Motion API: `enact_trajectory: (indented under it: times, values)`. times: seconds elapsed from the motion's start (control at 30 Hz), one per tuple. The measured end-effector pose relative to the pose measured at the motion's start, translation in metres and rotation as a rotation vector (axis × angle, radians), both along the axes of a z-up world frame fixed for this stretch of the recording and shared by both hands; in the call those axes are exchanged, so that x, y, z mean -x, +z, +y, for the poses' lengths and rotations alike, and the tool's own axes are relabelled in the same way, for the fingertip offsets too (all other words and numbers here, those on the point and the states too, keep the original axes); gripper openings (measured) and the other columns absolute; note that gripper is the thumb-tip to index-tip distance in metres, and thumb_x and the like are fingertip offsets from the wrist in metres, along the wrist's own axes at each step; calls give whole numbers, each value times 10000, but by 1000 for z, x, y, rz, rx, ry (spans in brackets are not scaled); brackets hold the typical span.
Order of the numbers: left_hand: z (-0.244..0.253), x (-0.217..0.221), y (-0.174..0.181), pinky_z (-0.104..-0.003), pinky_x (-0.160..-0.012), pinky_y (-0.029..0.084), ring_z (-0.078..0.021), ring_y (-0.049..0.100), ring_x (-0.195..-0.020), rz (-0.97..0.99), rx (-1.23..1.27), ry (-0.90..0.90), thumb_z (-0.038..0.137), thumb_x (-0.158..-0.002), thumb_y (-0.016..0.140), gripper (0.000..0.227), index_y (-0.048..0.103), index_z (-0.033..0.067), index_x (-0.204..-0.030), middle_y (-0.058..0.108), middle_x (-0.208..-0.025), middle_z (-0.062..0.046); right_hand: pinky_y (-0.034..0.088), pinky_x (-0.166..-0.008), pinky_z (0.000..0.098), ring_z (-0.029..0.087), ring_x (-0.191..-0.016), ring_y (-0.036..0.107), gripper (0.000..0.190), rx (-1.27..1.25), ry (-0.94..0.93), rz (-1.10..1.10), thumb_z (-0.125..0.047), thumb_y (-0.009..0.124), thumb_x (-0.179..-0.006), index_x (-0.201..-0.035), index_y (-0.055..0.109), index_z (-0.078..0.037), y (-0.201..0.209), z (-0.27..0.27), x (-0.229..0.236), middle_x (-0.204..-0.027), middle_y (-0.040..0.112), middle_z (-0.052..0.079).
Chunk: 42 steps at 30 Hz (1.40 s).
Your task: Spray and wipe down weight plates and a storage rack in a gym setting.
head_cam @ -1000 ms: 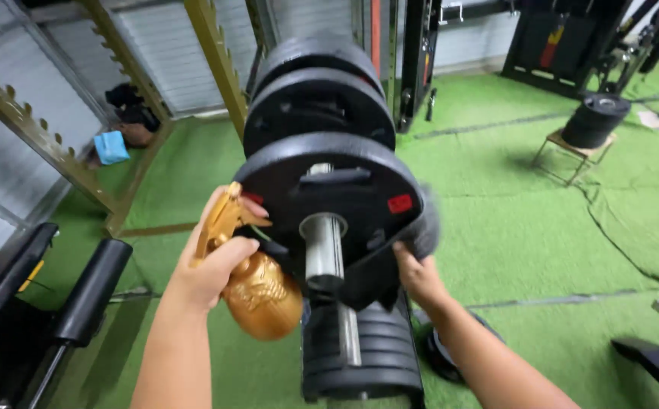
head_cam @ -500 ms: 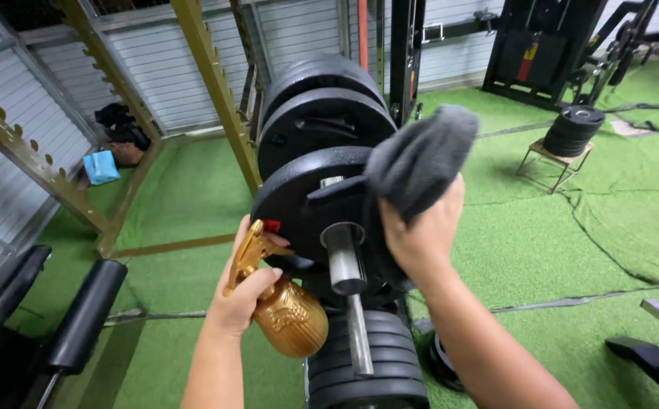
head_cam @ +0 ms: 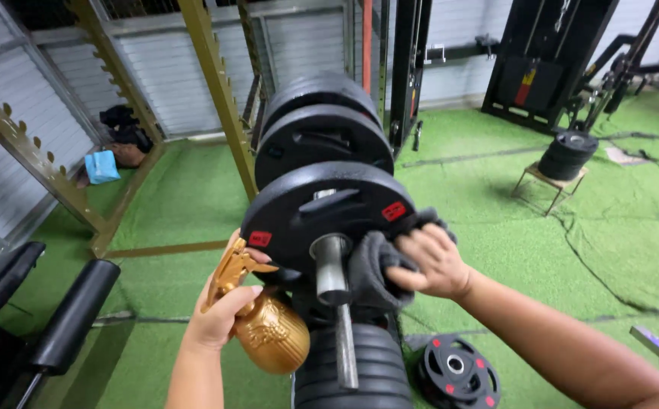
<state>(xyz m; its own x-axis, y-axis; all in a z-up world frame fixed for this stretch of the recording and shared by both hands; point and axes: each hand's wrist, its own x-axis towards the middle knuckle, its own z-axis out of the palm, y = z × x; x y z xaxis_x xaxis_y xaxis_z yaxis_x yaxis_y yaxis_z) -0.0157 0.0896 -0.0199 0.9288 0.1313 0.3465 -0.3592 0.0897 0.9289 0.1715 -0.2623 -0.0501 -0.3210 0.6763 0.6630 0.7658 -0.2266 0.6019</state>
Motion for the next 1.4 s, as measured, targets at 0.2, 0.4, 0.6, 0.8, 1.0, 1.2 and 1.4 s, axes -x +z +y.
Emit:
enact_trajectory:
  times: [0.2, 0.4, 0.6, 0.8, 1.0, 1.2, 1.4]
  values:
    - [-12, 2, -4, -384, -977, 508, -246, 620, -1144, 68, 148, 41, -5, -730, 553, 605, 580, 12, -1334, 650, -1229, -117, 412, -995, 544, 343, -1228, 543, 700, -198, -80, 370, -391, 832, -725, -1331, 611, -119, 132, 64, 45, -1371, 538, 136]
    - [-9, -7, -23, -448, -867, 601, -264, 675, -1042, 77, 279, 9, -23, -751, 569, 615, 548, 5, -1365, 661, -1193, -137, 341, -1023, 544, 374, -1253, 494, 778, -7, -75, 312, -488, 759, -672, -1321, 619, -83, 143, 120, 86, -1363, 550, 158]
    - [13, -14, -41, -509, -863, 589, -367, 675, -987, 106, 375, -11, -39, -738, 559, 642, 537, 15, -1378, 651, -1229, -164, 383, -1094, 486, 314, -1289, 513, 471, 130, 3, 61, -256, 651, -894, -1324, 671, -66, 140, 161, 77, -1375, 563, 96]
    - [43, -7, -19, -584, -1000, 556, -287, 509, -1313, -17, 306, -270, -55, -707, 544, 695, 462, -59, -1397, 468, -1551, -58, 368, -951, 543, 388, -1116, 500, 568, -225, -286, 416, -338, 662, -703, -1222, 726, -114, 175, 171, 97, -1169, 573, 150]
    - [70, -7, -45, -626, -1031, 506, -324, 576, -1258, 98, 351, -310, -46, -710, 556, 727, 459, 15, -1427, 593, -1303, -163, 324, -1162, 553, 354, -1312, 490, 382, 43, -204, 12, -303, 615, -854, -1166, 732, -116, 125, 196, 97, -1362, 572, 122]
    - [86, 4, -39, -676, -1062, 484, -341, 580, -1232, 81, 368, -399, -68, -738, 567, 673, 479, 22, -1399, 589, -1243, -158, 329, -1162, 509, 331, -1325, 487, 473, 287, -260, 23, -319, 582, -820, -1137, 744, -7, 85, 201, 121, -1371, 554, 131]
    - [71, 26, 15, -421, -1045, 508, -215, 604, -1157, 80, 21, -235, -21, -714, 569, 884, 389, 35, -1578, 630, -1184, -85, 346, -1067, 506, 364, -1158, 477, 752, 330, -647, 36, -309, 571, -852, -1546, 599, -22, 37, 226, 155, -1264, 519, 149]
